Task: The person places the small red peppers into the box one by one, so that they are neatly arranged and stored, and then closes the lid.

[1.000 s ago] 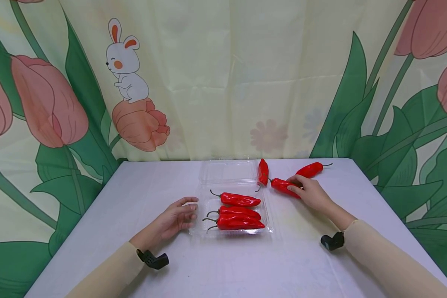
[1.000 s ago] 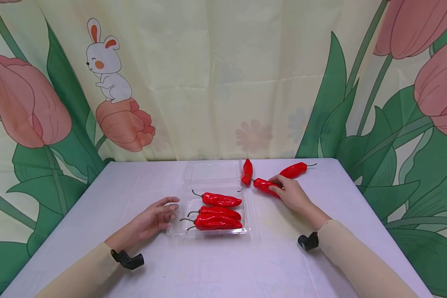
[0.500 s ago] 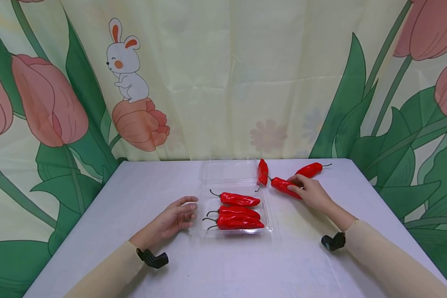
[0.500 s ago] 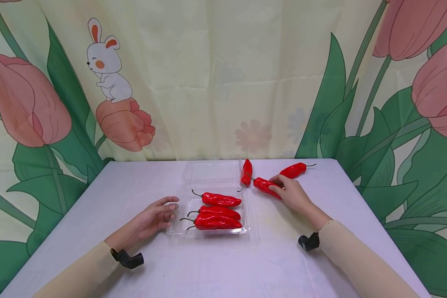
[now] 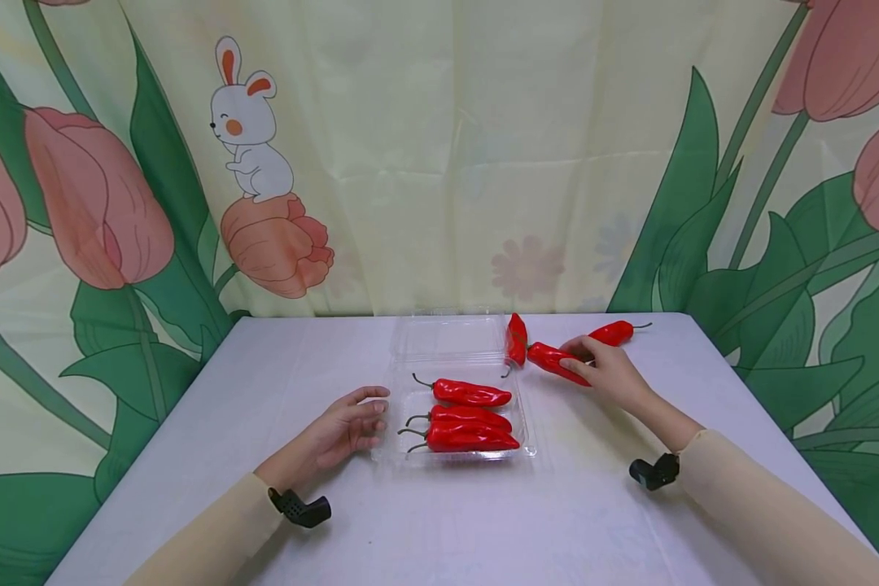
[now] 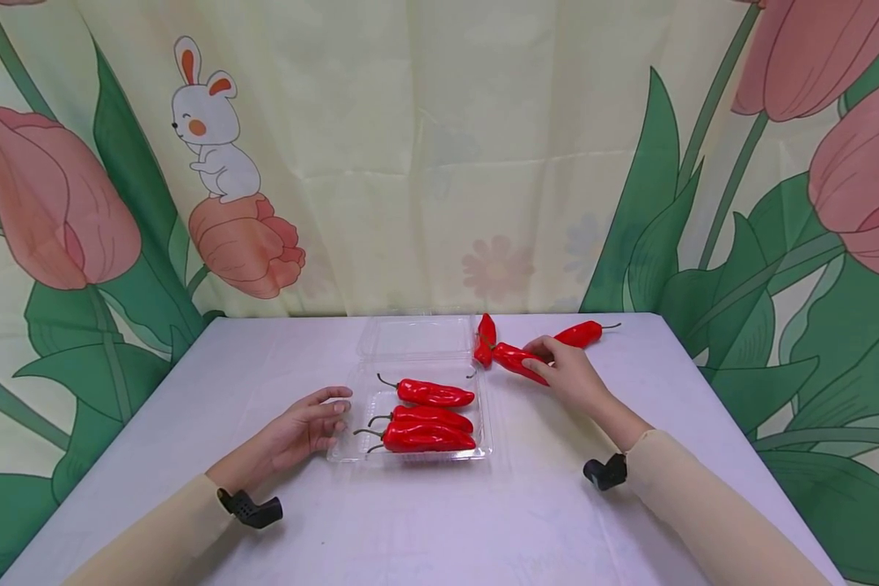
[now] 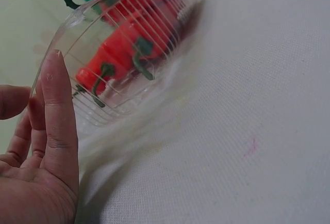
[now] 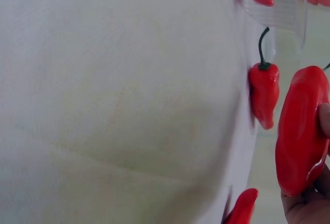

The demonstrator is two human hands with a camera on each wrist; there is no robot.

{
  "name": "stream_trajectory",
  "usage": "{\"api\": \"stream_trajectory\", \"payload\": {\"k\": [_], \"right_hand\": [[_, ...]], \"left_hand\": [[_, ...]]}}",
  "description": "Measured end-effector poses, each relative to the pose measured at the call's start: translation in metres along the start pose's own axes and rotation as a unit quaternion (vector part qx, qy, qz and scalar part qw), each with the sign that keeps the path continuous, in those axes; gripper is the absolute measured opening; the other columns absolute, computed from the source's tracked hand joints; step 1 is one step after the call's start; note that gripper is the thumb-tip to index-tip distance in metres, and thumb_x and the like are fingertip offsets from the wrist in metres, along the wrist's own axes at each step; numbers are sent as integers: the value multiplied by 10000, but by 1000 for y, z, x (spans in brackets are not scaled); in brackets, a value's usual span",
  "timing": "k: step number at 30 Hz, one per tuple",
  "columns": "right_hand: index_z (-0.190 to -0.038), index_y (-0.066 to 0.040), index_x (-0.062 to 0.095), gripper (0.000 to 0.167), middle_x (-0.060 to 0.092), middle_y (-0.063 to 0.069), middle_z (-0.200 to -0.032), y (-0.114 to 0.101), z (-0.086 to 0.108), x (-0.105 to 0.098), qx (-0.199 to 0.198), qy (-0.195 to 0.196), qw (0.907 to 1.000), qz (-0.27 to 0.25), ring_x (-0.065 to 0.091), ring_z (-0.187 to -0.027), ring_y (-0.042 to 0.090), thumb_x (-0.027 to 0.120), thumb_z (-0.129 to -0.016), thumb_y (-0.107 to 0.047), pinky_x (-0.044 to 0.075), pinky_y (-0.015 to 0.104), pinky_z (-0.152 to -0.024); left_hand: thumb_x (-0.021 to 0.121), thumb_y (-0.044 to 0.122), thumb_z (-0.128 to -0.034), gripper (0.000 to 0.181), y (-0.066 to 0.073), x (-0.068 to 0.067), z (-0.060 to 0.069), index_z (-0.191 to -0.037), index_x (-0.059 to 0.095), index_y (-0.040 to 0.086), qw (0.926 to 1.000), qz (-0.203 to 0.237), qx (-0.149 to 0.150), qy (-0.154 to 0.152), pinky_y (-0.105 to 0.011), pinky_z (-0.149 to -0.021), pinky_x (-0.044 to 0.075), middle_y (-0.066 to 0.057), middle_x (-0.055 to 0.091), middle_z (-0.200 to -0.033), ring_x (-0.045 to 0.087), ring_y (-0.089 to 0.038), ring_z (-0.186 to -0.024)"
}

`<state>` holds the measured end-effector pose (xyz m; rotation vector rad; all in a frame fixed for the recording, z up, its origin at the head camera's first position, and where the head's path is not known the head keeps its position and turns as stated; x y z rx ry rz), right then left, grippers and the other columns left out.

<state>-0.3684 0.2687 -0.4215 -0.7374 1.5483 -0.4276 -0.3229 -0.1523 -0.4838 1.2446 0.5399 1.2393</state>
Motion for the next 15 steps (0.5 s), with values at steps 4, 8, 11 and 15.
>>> {"api": "stream_trajectory", "payload": {"k": [4, 8, 11, 15], "right_hand": [[-1291, -9, 617, 382, 665, 236, -1241, -7, 1, 0, -47, 64, 10000, -40, 632, -1063, 366, 730, -967, -175, 620, 413, -853], [-1276, -8, 623, 364, 676, 226, -1222, -10, 1, 3, -73, 53, 9999, -114, 635, -1036, 333, 731, -966, -165, 612, 390, -847], [-1271, -14, 626, 361, 683, 218, -1220, -13, 3, 5, -111, 79, 9997, -178, 640, -1022, 318, 735, -964, -171, 609, 379, -839], [-1272, -26, 626, 370, 686, 208, -1221, -20, 4, 7, -157, 112, 9995, -249, 647, -1017, 314, 740, -962, -194, 614, 385, -833]], "left_hand": [[550, 101, -1059, 327, -1, 0, 0, -1375, 465, 94, 10000, 17, 16, -18, -236, -646, 586, 18, 594, -1012, 638, -96, -784], [529, 95, -1069, 260, -2, -1, -1, -1324, 492, 132, 10000, 44, 23, -6, -236, -644, 586, 19, 593, -1009, 637, -95, -786], [538, 97, -1066, 261, -3, -1, -2, -1320, 493, 137, 10000, 50, 14, 36, -239, -641, 587, 21, 592, -1009, 637, -96, -783], [544, 99, -1064, 267, -2, 0, -1, -1323, 493, 133, 10000, 58, 20, 24, -242, -644, 591, 21, 596, -1010, 640, -96, -784]]}}
Point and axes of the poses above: each hand's wrist, its own z-axis away from the middle knuckle, its own x-axis out of the palm, y = z × x, the point moved 6 cm from there along -z, towards the middle knuckle
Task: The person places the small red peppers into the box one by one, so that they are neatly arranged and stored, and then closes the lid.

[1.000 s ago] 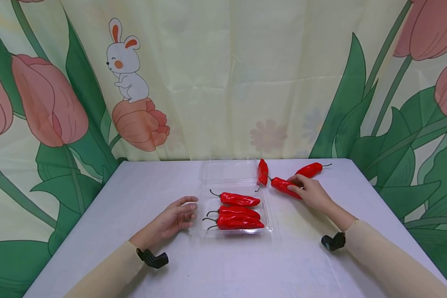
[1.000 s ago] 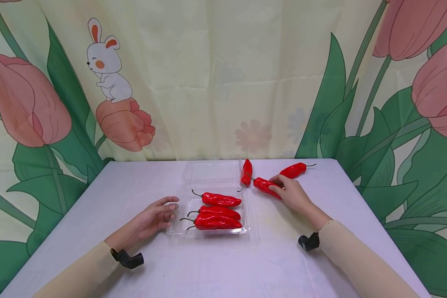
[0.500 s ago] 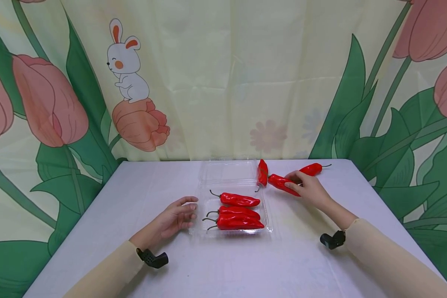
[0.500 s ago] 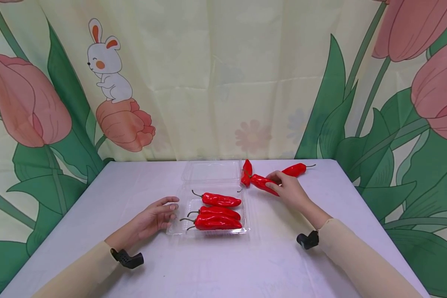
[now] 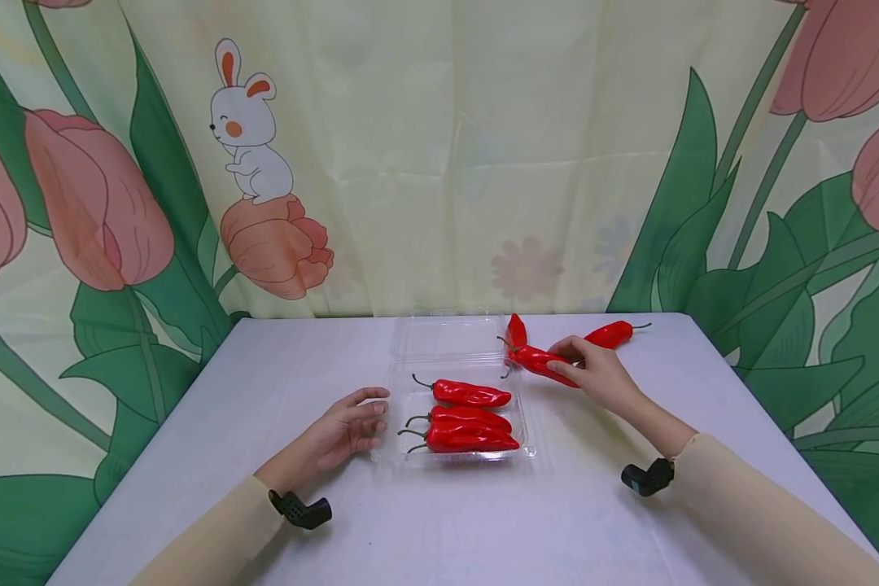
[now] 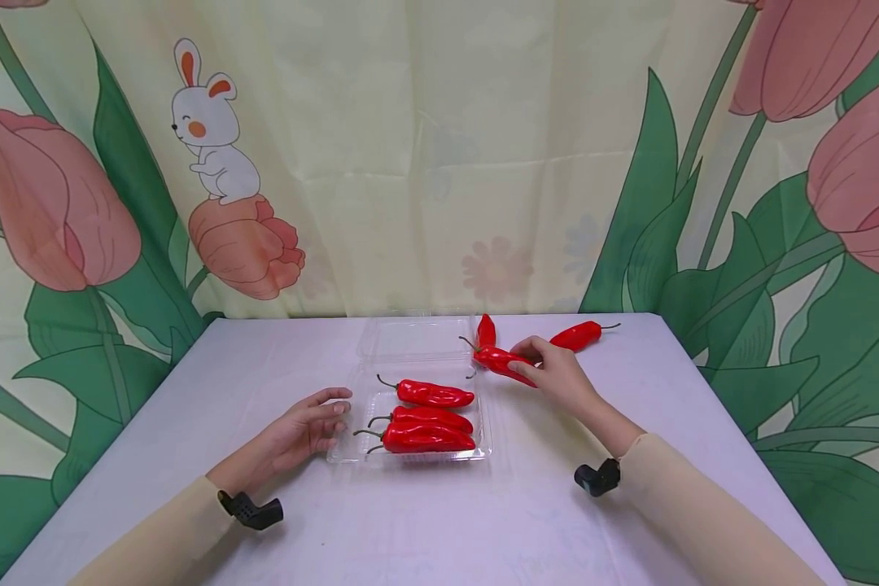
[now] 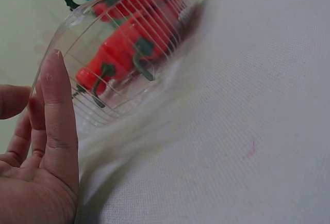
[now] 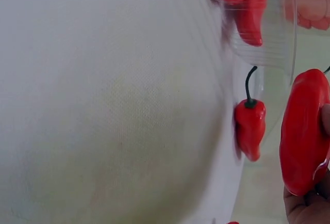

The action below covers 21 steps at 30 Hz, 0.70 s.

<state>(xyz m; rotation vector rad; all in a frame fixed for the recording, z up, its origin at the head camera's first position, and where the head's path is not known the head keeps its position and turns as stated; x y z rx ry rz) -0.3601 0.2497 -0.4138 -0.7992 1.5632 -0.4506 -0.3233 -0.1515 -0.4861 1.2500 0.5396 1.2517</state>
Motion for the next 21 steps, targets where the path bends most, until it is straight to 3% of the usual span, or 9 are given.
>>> {"api": "stream_trajectory", "payload": {"k": [13, 21], "right_hand": [[-1247, -45, 641, 337, 704, 172, -1173, -19, 0, 12, -88, -181, 9992, -333, 659, -971, 271, 740, -962, -195, 603, 320, -777], [-1237, -50, 645, 316, 717, 155, -1157, -30, 0, 19, -263, -249, 9985, -410, 675, -997, 278, 736, -963, -181, 611, 321, -803]], "left_hand": [[555, 105, -1059, 277, 0, -1, 0, -1329, 499, 128, 10000, -15, 0, 7, -244, -650, 592, 25, 600, -1000, 640, -96, -779], [556, 99, -1060, 397, -2, -2, -2, -1433, 424, 62, 10000, -29, -24, 60, -230, -623, 577, 23, 595, -1007, 628, -93, -774]]}}
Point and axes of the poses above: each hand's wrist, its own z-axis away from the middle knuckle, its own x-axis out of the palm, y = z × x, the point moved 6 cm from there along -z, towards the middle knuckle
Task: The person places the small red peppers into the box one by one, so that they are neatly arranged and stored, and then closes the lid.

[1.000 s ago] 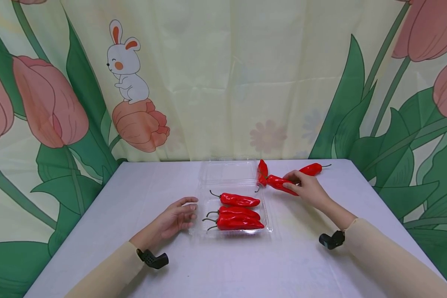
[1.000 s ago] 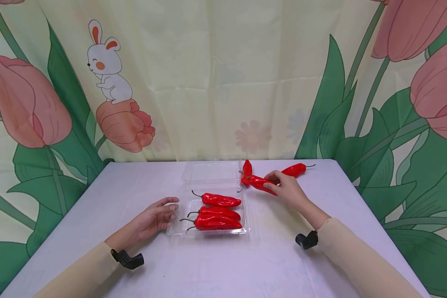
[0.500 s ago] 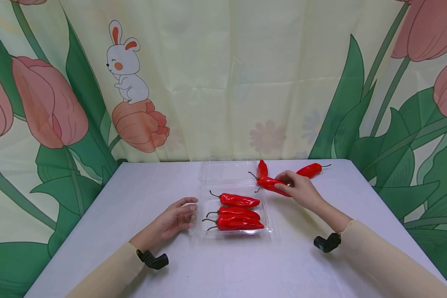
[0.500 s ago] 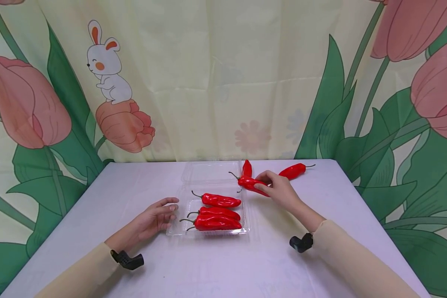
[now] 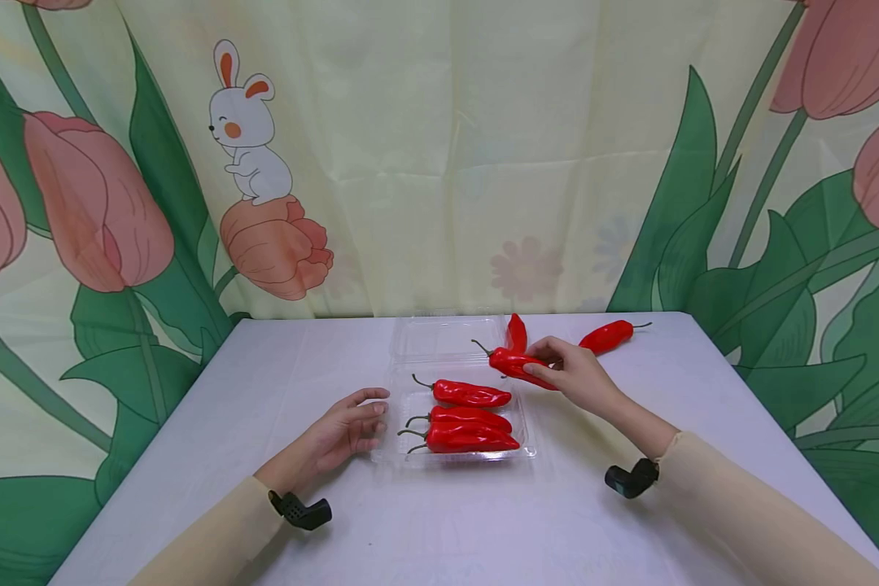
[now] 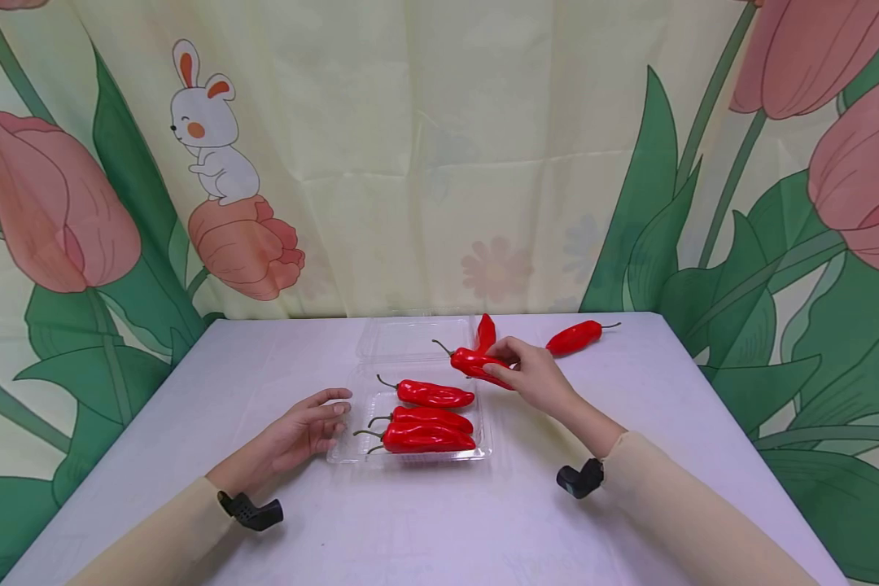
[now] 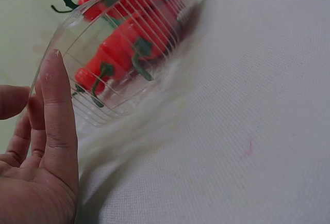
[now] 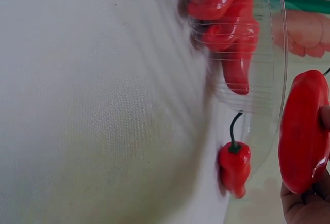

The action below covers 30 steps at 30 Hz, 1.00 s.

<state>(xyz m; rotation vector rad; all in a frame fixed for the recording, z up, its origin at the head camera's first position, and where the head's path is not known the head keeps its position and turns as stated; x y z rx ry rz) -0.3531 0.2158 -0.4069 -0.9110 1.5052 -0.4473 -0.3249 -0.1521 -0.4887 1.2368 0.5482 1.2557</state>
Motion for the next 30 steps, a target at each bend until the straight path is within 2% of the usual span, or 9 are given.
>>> {"api": "stream_trajectory", "payload": {"k": [14, 24, 30], "right_hand": [[-1275, -59, 647, 372, 707, 157, -1197, -25, 2, 15, -94, -346, 9990, -277, 674, -1027, 279, 741, -916, -90, 630, 366, -822], [-1248, -75, 662, 337, 719, 100, -1147, -40, 1, 31, -339, -629, 9968, -357, 664, -983, 227, 737, -921, -93, 604, 297, -803], [-1241, -85, 669, 322, 727, 82, -1136, -47, 0, 41, -397, -817, 9945, -519, 672, -981, 227, 738, -929, -115, 609, 310, -812]], "left_hand": [[587, 121, -1049, 362, 2, 2, 4, -1388, 462, 93, 10000, 10, -40, 50, -230, -628, 579, 12, 600, -1034, 630, -105, -781], [636, 150, -1029, 426, 1, 1, 2, -1407, 451, 86, 10000, -17, -72, 30, -230, -637, 584, 14, 602, -1021, 633, -105, -786], [625, 144, -1034, 406, 0, 1, 3, -1398, 455, 88, 10000, 11, -72, 34, -235, -638, 587, 12, 602, -1019, 632, -106, -787]]}}
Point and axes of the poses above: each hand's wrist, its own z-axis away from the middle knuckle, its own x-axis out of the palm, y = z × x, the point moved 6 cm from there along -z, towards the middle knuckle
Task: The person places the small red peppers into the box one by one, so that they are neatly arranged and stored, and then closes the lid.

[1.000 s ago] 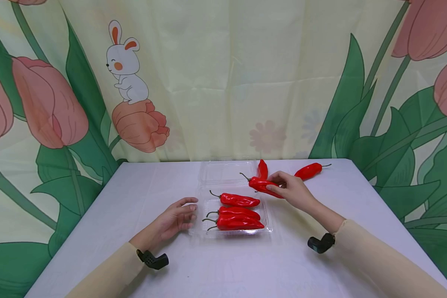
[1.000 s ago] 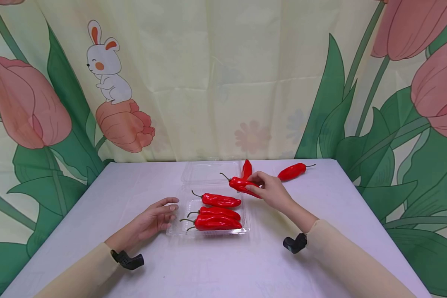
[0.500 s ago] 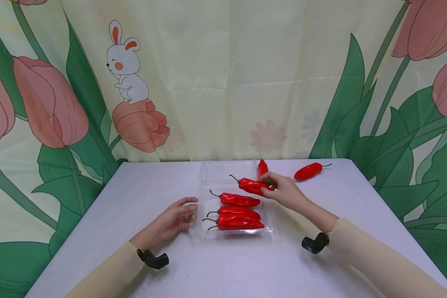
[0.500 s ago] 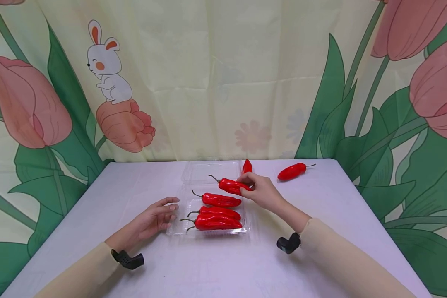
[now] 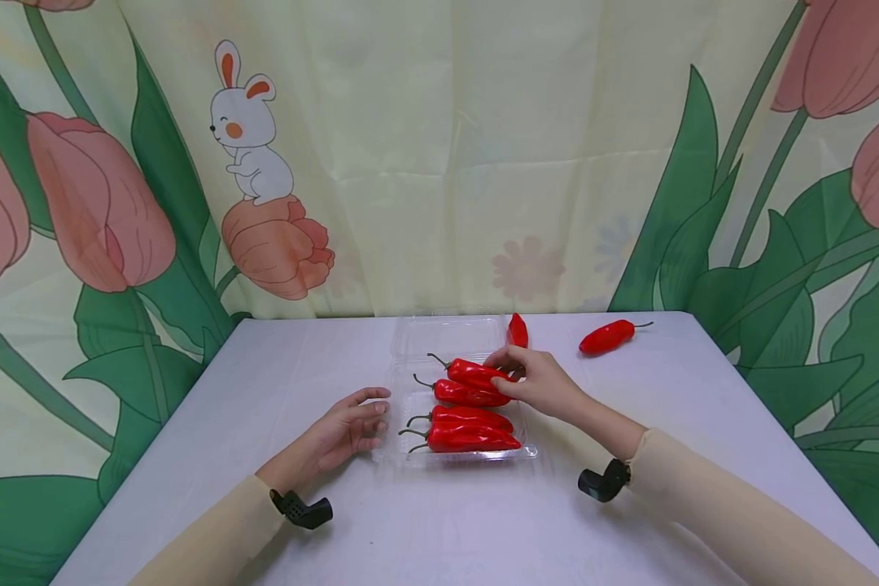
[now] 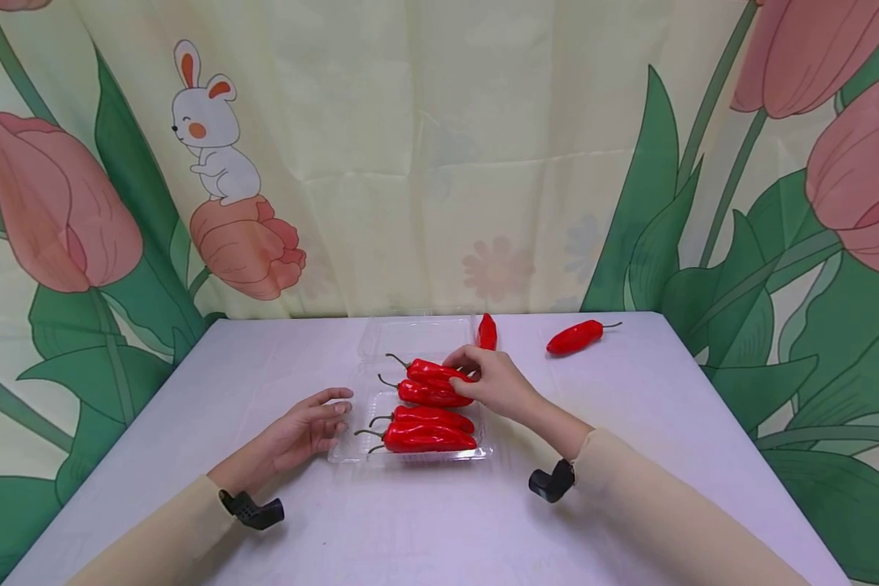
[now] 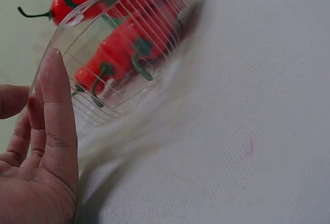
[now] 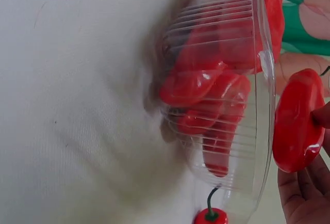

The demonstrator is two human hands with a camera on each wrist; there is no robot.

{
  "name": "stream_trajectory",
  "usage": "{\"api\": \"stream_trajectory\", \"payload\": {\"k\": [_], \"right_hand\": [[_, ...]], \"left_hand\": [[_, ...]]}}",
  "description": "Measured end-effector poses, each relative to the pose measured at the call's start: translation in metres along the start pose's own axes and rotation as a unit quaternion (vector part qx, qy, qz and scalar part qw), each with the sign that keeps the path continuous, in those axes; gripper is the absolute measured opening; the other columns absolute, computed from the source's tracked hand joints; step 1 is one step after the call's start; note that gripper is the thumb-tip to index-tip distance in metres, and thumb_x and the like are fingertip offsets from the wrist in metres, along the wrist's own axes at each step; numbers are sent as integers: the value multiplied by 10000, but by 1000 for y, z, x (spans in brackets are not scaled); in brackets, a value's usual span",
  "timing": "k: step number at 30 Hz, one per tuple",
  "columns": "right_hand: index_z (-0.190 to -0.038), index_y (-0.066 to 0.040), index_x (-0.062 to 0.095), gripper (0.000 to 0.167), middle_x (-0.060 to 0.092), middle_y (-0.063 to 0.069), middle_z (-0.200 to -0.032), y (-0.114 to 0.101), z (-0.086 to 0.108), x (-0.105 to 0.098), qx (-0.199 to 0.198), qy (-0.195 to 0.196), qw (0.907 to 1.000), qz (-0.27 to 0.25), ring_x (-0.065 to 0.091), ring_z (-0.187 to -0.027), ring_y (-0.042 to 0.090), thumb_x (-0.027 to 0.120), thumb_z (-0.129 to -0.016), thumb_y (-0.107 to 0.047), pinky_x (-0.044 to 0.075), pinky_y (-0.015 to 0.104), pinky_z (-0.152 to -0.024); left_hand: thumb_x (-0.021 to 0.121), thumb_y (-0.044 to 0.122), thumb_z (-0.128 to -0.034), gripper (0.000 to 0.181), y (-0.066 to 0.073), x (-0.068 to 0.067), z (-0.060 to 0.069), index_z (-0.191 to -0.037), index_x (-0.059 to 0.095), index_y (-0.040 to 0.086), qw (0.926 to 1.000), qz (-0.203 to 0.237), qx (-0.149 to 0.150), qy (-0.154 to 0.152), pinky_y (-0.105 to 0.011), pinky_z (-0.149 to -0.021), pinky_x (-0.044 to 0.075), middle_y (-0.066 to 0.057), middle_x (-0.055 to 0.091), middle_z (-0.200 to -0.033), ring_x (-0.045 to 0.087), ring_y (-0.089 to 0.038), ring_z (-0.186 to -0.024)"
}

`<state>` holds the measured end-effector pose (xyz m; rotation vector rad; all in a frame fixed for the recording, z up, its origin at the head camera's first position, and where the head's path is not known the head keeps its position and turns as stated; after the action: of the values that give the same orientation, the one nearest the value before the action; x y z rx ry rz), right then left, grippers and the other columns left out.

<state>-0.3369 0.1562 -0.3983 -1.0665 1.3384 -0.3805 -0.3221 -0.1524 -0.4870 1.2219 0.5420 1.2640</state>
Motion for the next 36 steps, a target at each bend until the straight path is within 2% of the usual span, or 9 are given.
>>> {"api": "stream_trajectory", "payload": {"k": [5, 13, 22, 28, 36], "right_hand": [[-1240, -92, 666, 320, 728, 70, -1145, -1, -2, 6, 14, -119, 9999, -69, 677, -1000, 208, 742, -931, -128, 608, 329, -861], [-1187, -113, 681, 298, 733, 36, -1096, -4, 2, 14, -279, -288, 9990, 207, 673, -966, 169, 771, -903, -128, 589, 258, -822], [-1153, -115, 682, 307, 732, 44, -1101, 0, 4, 21, -269, -491, 9980, 305, 683, -977, 167, 814, -880, -162, 617, 304, -853], [-1106, -125, 701, 202, 732, 19, -1047, -1, 4, 19, -323, -392, 9978, 415, 682, -937, 141, 760, -933, -213, 618, 316, -855], [-1108, -120, 697, 164, 743, 33, -1029, 1, 6, 16, -287, -353, 9986, 261, 680, -896, 142, 723, -965, -196, 613, 279, -825]], "left_hand": [[626, 140, -1032, 406, 0, -1, -1, -1397, 455, 87, 10000, -24, -19, 46, -238, -642, 588, 15, 602, -1020, 630, -113, -796], [640, 165, -1030, 463, -2, -2, -2, -1433, 430, 76, 10000, -31, -29, 58, -231, -650, 581, 13, 608, -1041, 629, -116, -804], [634, 155, -1032, 429, -2, -2, -2, -1416, 450, 100, 9999, -4, -56, 87, -238, -658, 583, 14, 608, -1032, 625, -117, -797], [634, 151, -1031, 419, -2, -3, -2, -1407, 453, 107, 9999, -16, -71, 147, -235, -655, 582, 13, 604, -1032, 625, -114, -792], [633, 158, -1032, 445, -3, -2, -1, -1424, 438, 77, 10000, -10, -24, 79, -237, -664, 590, 11, 607, -1028, 630, -112, -788]]}}
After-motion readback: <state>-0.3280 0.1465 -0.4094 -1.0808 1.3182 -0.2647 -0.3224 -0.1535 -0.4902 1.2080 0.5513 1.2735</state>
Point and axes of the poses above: each hand's wrist, its own z-axis away from the middle knuckle, its own x-axis out of the palm, y = z × x, the point moved 6 cm from there along -z, towards the middle knuckle
